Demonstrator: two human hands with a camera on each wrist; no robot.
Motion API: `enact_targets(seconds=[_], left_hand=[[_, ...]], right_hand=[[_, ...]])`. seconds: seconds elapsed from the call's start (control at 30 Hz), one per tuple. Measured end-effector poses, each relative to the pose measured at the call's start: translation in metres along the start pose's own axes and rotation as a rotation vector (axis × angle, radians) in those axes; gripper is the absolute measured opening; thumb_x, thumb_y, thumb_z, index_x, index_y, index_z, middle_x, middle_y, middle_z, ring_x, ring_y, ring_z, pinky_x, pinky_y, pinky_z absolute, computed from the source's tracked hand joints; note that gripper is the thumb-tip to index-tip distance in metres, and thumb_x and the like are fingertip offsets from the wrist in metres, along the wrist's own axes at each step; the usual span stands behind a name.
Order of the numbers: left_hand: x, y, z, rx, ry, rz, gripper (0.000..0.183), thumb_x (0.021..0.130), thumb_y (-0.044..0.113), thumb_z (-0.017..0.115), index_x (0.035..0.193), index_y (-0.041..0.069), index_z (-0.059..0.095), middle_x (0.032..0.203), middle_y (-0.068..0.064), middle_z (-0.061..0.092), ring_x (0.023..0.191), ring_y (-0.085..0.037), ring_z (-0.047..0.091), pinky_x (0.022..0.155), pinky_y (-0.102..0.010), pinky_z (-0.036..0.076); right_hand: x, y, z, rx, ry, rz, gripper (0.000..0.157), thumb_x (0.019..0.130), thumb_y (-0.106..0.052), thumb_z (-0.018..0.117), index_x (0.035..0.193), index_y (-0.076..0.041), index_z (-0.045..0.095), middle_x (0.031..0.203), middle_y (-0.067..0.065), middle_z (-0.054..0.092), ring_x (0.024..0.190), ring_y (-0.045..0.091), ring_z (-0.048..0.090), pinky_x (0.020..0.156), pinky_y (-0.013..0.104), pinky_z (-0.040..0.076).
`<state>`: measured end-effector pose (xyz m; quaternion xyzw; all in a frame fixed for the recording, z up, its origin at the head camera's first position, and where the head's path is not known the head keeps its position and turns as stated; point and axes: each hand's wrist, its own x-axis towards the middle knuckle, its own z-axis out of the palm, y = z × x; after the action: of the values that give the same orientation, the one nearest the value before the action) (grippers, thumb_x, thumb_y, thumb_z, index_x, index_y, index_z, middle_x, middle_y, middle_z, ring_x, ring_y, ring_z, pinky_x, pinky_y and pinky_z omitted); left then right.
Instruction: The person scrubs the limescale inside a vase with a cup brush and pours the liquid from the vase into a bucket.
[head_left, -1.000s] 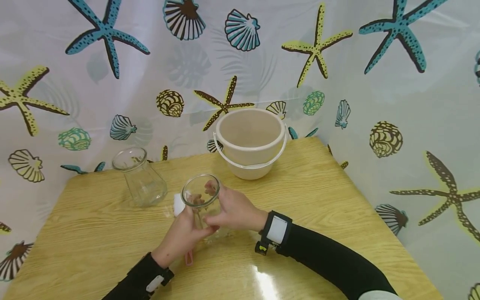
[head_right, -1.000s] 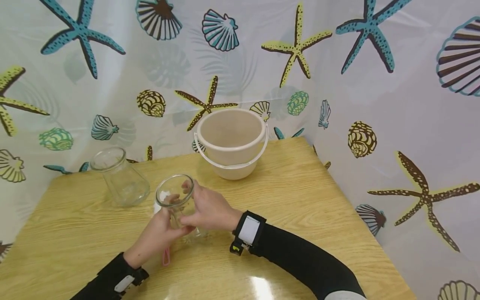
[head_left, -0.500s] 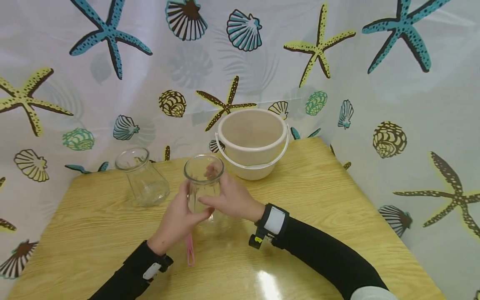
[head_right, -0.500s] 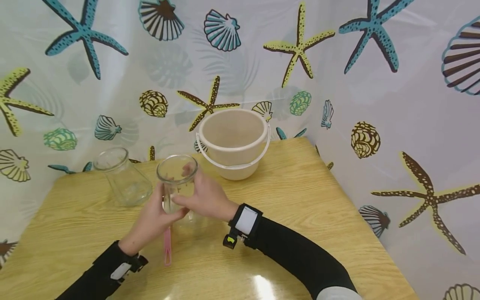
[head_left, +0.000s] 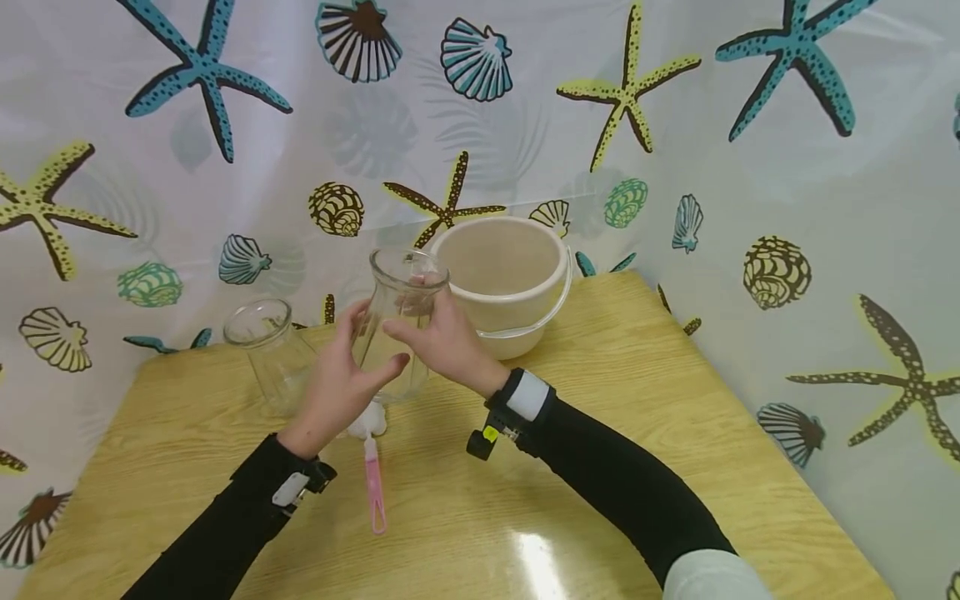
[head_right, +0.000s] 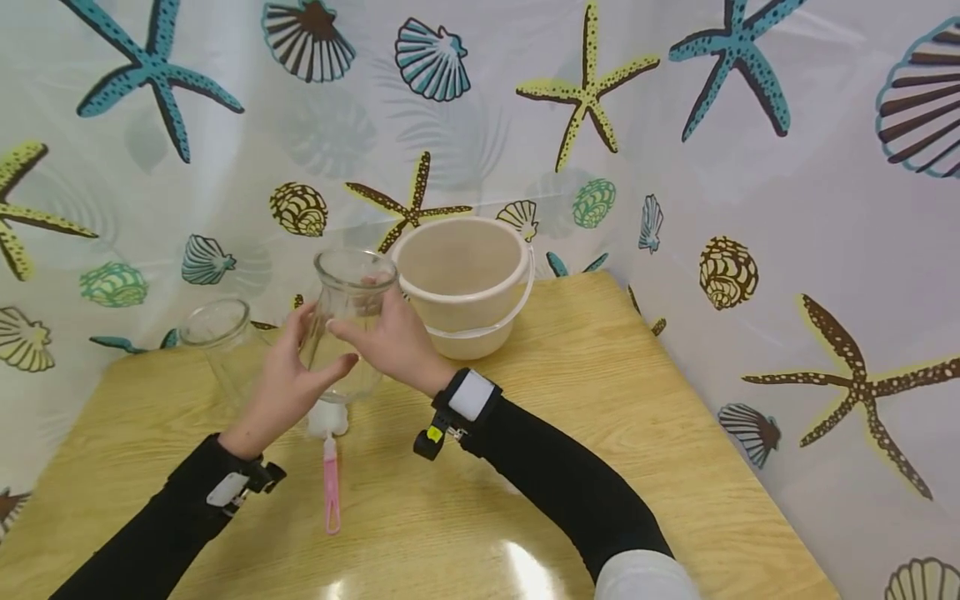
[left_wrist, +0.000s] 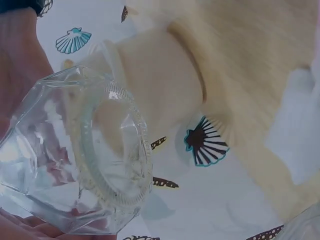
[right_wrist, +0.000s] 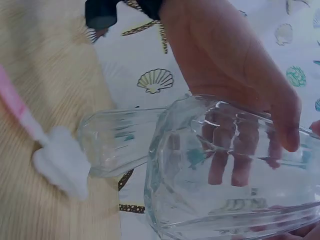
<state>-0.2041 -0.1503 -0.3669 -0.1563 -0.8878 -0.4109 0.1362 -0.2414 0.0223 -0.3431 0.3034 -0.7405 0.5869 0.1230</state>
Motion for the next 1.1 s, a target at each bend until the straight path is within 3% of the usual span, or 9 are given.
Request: enact_targets(seconds=[0.1, 0.23, 0.3, 0.43, 0.67, 0.9, 1.1], left_hand=[[0.011, 0.001, -0.005, 0.0, 0.017, 0.035, 0.083, 0.084, 0.045, 0.069, 0.149, 0.016, 0.025, 0.145, -0.017, 0.037, 0.125, -0.029, 0.037, 0.095, -0.058, 0.039], [0.026, 0.004, -0.009, 0.023, 0.044, 0.098, 0.08, 0.084, 0.04, 0.07, 0.148, 0.011, 0.03, 0.143, -0.017, 0.04, 0.122, -0.03, 0.041, 0.094, -0.057, 0.039], [0.033, 0.007, -0.011, 0.035, 0.049, 0.111, 0.08, 0.084, 0.04, 0.07, 0.147, 0.011, 0.032, 0.142, -0.017, 0.041, 0.121, -0.03, 0.042, 0.095, -0.056, 0.039], [0.045, 0.013, -0.018, 0.092, 0.046, 0.103, 0.079, 0.084, 0.046, 0.068, 0.148, 0.013, 0.033, 0.141, -0.016, 0.043, 0.12, -0.028, 0.043, 0.095, -0.056, 0.039], [0.072, 0.025, -0.031, 0.215, -0.002, 0.129, 0.075, 0.086, 0.052, 0.063, 0.146, 0.014, 0.037, 0.139, -0.014, 0.046, 0.119, -0.027, 0.045, 0.094, -0.054, 0.041], [0.097, 0.035, -0.039, 0.313, -0.091, 0.136, 0.075, 0.085, 0.056, 0.061, 0.142, 0.011, 0.043, 0.133, -0.014, 0.053, 0.114, -0.029, 0.049, 0.089, -0.054, 0.044], [0.115, 0.048, -0.046, 0.379, -0.194, 0.107, 0.073, 0.084, 0.055, 0.062, 0.14, 0.009, 0.047, 0.129, -0.016, 0.056, 0.106, -0.03, 0.053, 0.083, -0.052, 0.047]], right_hand=[[0.006, -0.014, -0.002, 0.04, 0.042, 0.053, 0.062, 0.086, -0.013, 0.069, 0.136, 0.0, 0.034, 0.116, 0.02, 0.056, 0.099, 0.023, 0.056, 0.082, 0.042, 0.05], [0.017, -0.01, -0.002, 0.163, 0.085, 0.075, 0.051, 0.088, -0.009, 0.067, 0.131, 0.0, 0.042, 0.108, 0.018, 0.058, 0.094, 0.022, 0.056, 0.079, 0.039, 0.05], [0.024, -0.003, 0.0, 0.255, 0.106, 0.089, 0.036, 0.088, -0.007, 0.066, 0.119, 0.002, 0.05, 0.1, 0.015, 0.06, 0.09, 0.02, 0.057, 0.076, 0.035, 0.05], [0.036, 0.014, 0.004, 0.358, 0.181, 0.178, 0.02, 0.089, -0.013, 0.066, 0.097, -0.005, 0.051, 0.087, 0.005, 0.06, 0.082, 0.014, 0.057, 0.066, 0.025, 0.047], [0.051, 0.025, 0.006, 0.558, 0.27, 0.271, 0.021, 0.09, -0.024, 0.065, 0.099, -0.009, 0.053, 0.094, 0.011, 0.062, 0.084, 0.023, 0.062, 0.05, 0.023, 0.051], [0.059, 0.023, -0.001, 0.612, 0.293, 0.421, 0.035, 0.091, -0.034, 0.062, 0.113, -0.007, 0.058, 0.116, 0.02, 0.058, 0.091, 0.021, 0.062, 0.063, 0.036, 0.056], [0.065, 0.022, -0.005, 0.729, 0.324, 0.542, 0.038, 0.088, -0.038, 0.063, 0.11, -0.007, 0.06, 0.106, 0.011, 0.058, 0.088, 0.018, 0.057, 0.073, 0.046, 0.052]])
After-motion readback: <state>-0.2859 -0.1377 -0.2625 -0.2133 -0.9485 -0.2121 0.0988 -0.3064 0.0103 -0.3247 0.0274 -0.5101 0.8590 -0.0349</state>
